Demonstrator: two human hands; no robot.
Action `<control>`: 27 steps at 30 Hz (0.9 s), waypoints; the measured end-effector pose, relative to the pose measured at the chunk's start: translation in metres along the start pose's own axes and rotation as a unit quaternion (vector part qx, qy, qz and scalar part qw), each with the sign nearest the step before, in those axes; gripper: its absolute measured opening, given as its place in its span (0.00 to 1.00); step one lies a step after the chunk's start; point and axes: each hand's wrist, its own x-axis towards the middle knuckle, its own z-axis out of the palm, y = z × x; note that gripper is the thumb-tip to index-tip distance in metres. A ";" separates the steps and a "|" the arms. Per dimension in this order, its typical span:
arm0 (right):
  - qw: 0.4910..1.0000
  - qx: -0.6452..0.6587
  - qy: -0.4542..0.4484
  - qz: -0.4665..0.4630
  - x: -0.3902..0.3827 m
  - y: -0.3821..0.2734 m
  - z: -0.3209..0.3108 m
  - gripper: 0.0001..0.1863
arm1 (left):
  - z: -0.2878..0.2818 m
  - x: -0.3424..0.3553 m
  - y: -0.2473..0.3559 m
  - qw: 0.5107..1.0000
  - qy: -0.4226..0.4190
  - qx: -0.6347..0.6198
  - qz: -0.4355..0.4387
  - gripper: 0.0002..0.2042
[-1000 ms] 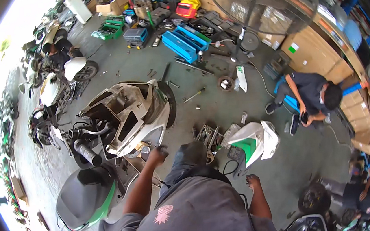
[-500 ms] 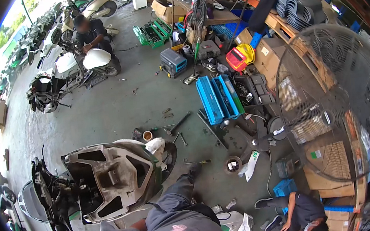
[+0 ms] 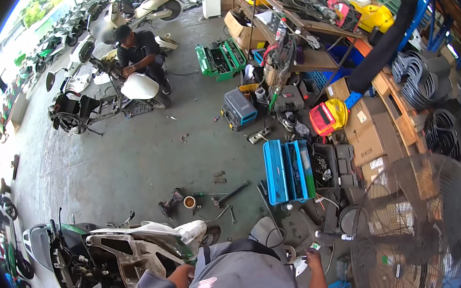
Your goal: The person works on the handle and brake assembly of a scooter using a screwdriver and a power drill, then removes and handles the brake caliper assembly by the front wheel.
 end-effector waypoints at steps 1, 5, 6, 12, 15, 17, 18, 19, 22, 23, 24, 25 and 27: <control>0.992 -0.122 -0.002 -0.025 0.059 0.019 -0.021 0.12 | -0.003 0.007 0.014 1.000 -0.018 0.013 0.010 0.23; 0.982 -0.166 -0.083 -0.022 0.238 0.005 -0.075 0.13 | -0.027 0.016 0.098 0.987 0.086 -0.129 0.033 0.21; 0.957 -0.270 -0.089 -0.056 0.281 -0.048 -0.092 0.13 | -0.045 0.013 0.135 0.963 0.158 -0.215 0.047 0.21; 0.879 -0.393 -0.255 -0.094 0.328 -0.297 0.124 0.13 | -0.044 -0.062 0.162 0.844 0.398 -0.358 -0.024 0.21; 0.849 -0.417 -0.262 -0.194 0.330 -0.444 0.222 0.10 | -0.060 -0.054 0.167 0.691 0.494 -0.523 -0.071 0.17; 0.819 -0.418 -0.287 -0.270 0.391 -0.513 0.271 0.09 | -0.068 -0.029 0.163 0.606 0.533 -0.585 -0.072 0.15; 0.818 -0.441 -0.289 -0.231 0.374 -0.544 0.305 0.10 | -0.058 -0.017 0.158 0.567 0.529 -0.626 -0.081 0.15; 0.772 -0.486 -0.281 -0.298 0.412 -0.577 0.324 0.11 | -0.073 -0.004 0.160 0.529 0.523 -0.665 -0.064 0.15; 0.833 -0.449 -0.238 -0.218 0.368 -0.612 0.421 0.13 | -0.110 -0.015 0.173 0.491 0.529 -0.680 -0.128 0.15; 0.831 -0.432 -0.252 -0.244 0.381 -0.618 0.445 0.14 | -0.130 -0.011 0.174 0.486 0.526 -0.680 -0.158 0.15; 0.828 -0.458 -0.246 -0.210 0.381 -0.614 0.475 0.14 | -0.141 0.005 0.166 0.473 0.515 -0.695 -0.165 0.16; 0.828 -0.480 -0.227 -0.182 0.380 -0.614 0.498 0.14 | -0.167 0.010 0.158 0.469 0.520 -0.687 -0.195 0.16; 0.727 -0.608 -0.276 -0.160 0.397 -0.610 0.540 0.14 | -0.208 0.012 0.146 0.469 0.507 -0.676 -0.259 0.17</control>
